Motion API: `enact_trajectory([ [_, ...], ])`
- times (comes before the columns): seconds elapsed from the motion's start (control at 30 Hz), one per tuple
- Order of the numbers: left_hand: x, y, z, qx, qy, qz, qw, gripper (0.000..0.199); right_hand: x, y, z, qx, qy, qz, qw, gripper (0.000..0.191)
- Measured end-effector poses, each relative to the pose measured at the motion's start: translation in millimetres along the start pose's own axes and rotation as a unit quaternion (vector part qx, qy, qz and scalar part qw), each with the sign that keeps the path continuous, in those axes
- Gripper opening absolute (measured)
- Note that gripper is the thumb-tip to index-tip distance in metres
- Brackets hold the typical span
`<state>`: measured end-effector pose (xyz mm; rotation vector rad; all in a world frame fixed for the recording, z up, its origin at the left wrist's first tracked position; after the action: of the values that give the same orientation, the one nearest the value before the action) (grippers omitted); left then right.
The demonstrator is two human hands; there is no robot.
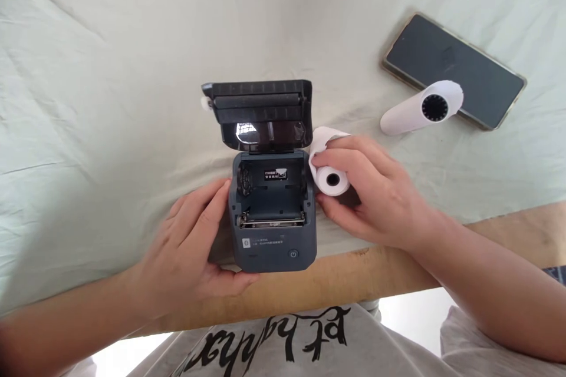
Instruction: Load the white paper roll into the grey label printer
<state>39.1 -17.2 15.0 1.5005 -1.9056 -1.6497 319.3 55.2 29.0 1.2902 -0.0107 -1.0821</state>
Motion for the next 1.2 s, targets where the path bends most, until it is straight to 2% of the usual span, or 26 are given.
enact_trajectory([
  [0.07,-0.9,0.9,-0.2,0.001,0.003,0.002,1.000,0.085,0.9,-1.2,-3.2,-0.014,0.002,0.001,1.000,0.025],
  [0.23,-3.8,1.9,-1.1,0.004,0.009,0.015,1.000,0.090,1.0,-3.8,-6.3,-0.086,-0.004,0.017,0.996,0.039],
  [0.4,-3.6,2.3,-1.4,-0.005,0.005,0.012,1.000,0.091,0.8,-4.1,-4.4,-0.030,-0.011,0.025,0.999,0.023],
  [0.53,-2.1,1.9,-0.3,0.000,0.015,0.019,1.000,0.095,2.3,-3.0,-5.1,-0.049,-0.019,0.031,0.998,0.034],
  [0.67,-0.3,-0.2,0.0,0.009,0.020,0.011,1.000,0.095,4.1,-3.5,-5.3,-0.024,-0.015,0.030,0.999,0.025],
  [0.8,1.9,-2.2,0.1,0.015,0.026,-0.014,0.999,0.095,7.2,-2.3,-5.6,-0.051,-0.037,0.040,0.997,0.034],
  [0.87,2.3,-2.4,0.4,0.014,0.027,-0.010,0.999,0.093,8.4,-2.1,-5.5,-0.056,-0.035,0.046,0.997,0.036],
  [0.97,1.3,-1.3,1.0,0.004,0.023,0.006,1.000,0.094,8.8,-2.8,-6.4,-0.053,-0.033,0.039,0.997,0.026],
  [1.1,-0.5,0.2,0.9,-0.007,0.014,0.010,1.000,0.094,7.5,-4.4,-8.6,-0.082,-0.049,0.040,0.995,0.041],
  [1.2,-0.2,0.1,0.5,0.000,0.022,0.007,1.000,0.096,8.9,-4.9,-8.4,-0.061,-0.028,0.024,0.997,0.039],
])
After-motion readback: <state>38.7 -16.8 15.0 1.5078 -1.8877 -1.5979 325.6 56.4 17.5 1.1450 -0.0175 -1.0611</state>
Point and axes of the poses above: each hand's wrist, its own x-axis away from the middle knuckle, its own y-axis out of the back of the hand, z = x × y, the point moved 3 cm from there along -x, towards the middle knuckle, and after that the axes turned 8 degrees about -z, right-handed, at the moved point
